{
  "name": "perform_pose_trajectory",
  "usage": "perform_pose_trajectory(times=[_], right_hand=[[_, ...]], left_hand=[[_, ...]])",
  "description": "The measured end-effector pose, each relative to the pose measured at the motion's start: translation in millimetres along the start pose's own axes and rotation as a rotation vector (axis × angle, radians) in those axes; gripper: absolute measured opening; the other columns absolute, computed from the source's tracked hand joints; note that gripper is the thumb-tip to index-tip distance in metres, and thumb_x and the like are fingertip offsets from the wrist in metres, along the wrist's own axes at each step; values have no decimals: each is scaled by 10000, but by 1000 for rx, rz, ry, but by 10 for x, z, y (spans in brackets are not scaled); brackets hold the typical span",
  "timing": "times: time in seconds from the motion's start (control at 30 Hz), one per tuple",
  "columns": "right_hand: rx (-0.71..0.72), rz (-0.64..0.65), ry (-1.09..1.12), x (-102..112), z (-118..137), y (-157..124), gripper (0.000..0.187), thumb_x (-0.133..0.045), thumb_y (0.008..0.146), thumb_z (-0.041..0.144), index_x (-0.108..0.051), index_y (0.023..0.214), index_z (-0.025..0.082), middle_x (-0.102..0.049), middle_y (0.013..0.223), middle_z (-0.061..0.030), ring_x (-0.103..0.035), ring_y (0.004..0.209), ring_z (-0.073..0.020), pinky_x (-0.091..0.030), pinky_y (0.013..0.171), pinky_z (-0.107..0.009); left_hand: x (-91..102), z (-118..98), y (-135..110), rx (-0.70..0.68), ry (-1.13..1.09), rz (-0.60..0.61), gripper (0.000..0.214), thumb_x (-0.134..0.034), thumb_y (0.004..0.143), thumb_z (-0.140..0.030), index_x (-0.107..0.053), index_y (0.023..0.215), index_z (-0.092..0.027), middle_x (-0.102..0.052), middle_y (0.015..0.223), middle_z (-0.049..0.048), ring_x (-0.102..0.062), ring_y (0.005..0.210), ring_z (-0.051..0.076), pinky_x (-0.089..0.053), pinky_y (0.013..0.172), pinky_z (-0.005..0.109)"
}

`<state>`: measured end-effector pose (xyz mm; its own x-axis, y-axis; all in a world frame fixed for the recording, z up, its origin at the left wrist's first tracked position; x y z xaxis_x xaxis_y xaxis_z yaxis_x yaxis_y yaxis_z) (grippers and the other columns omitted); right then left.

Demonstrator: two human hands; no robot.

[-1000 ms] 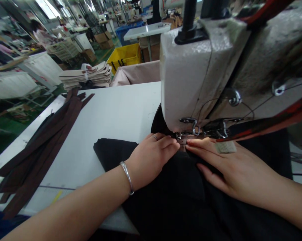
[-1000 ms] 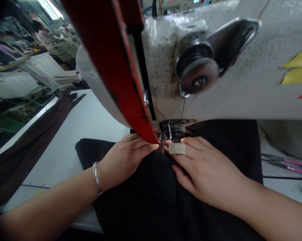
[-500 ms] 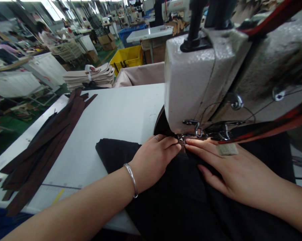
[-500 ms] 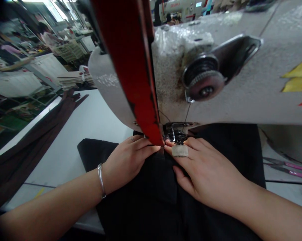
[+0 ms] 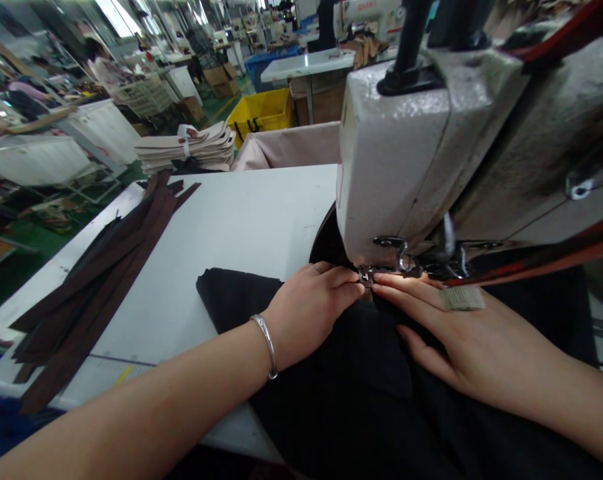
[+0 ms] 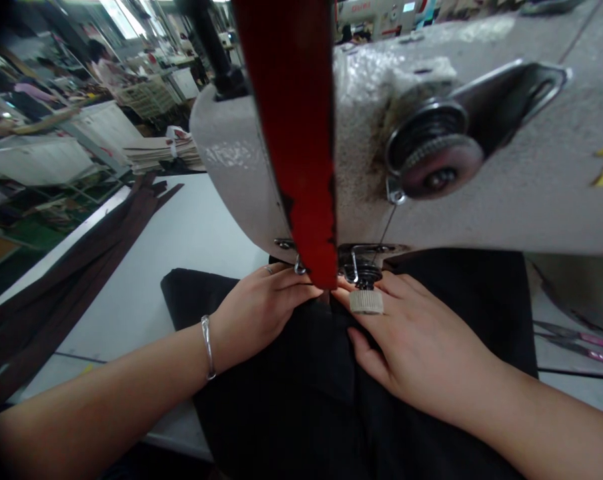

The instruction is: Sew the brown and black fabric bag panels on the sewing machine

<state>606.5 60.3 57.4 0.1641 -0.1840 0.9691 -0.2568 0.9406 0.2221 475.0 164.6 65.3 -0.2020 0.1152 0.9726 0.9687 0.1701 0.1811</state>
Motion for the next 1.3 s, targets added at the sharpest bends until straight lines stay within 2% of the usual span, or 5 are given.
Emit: perform_pose_trajectory(times=[0.23, 0.4, 0.73, 1.1, 1.3], right_hand=[[-4, 4, -3, -22, -33, 10, 542, -518, 925, 299, -459, 1454, 199, -537, 1435, -117, -571, 1214, -306, -479, 988, -494], [11, -26, -29, -13, -58, 22, 495, -497, 937, 304, -494, 1419, 191, -577, 1388, -108, -595, 1165, -295, -488, 963, -478], [16, -22, -35, -32, -92, 38, 516, -486, 940, 304, -462, 1447, 211, -601, 1354, -115, -613, 1133, -310, -501, 916, -498], [26, -40, -23, -38, -108, 26, 555, -498, 934, 289, -429, 1481, 225, -593, 1377, -94, -592, 1177, -303, -480, 956, -481], [15, -39, 10, -32, -75, 21, 543, -498, 933, 266, -437, 1471, 221, -589, 1380, -97, -584, 1197, -297, -467, 990, -491]], left_hand=[[17, 24, 36, 8, -32, 9, 289, -453, 996, -126, -642, 1207, -182, -679, 1220, 42, -593, 1159, 210, -507, 1040, 391], [15, 43, 46, 32, -38, -7, 282, -453, 991, -119, -658, 1177, -177, -681, 1233, 44, -592, 1167, 209, -508, 1039, 391], [18, 62, 70, 35, -26, -24, 252, -472, 997, -159, -672, 1149, -184, -693, 1217, 31, -609, 1146, 208, -504, 1041, 378], [60, 71, 81, 4, 4, -95, 236, -521, 969, -133, -696, 1108, -209, -711, 1167, 27, -654, 1049, 165, -523, 975, 311], [82, 65, 84, -5, 15, -77, 230, -514, 980, -164, -700, 1111, -199, -722, 1140, 26, -657, 1035, 175, -520, 984, 315]])
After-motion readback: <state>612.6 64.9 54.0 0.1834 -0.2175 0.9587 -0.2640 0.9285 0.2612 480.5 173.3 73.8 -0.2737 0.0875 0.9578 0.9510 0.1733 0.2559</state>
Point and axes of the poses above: each hand's wrist, its own y-axis towards the middle knuckle, its own x-axis out of the back of the hand, z = x × y, the point moved 6 cm from there along y, towards the middle knuckle
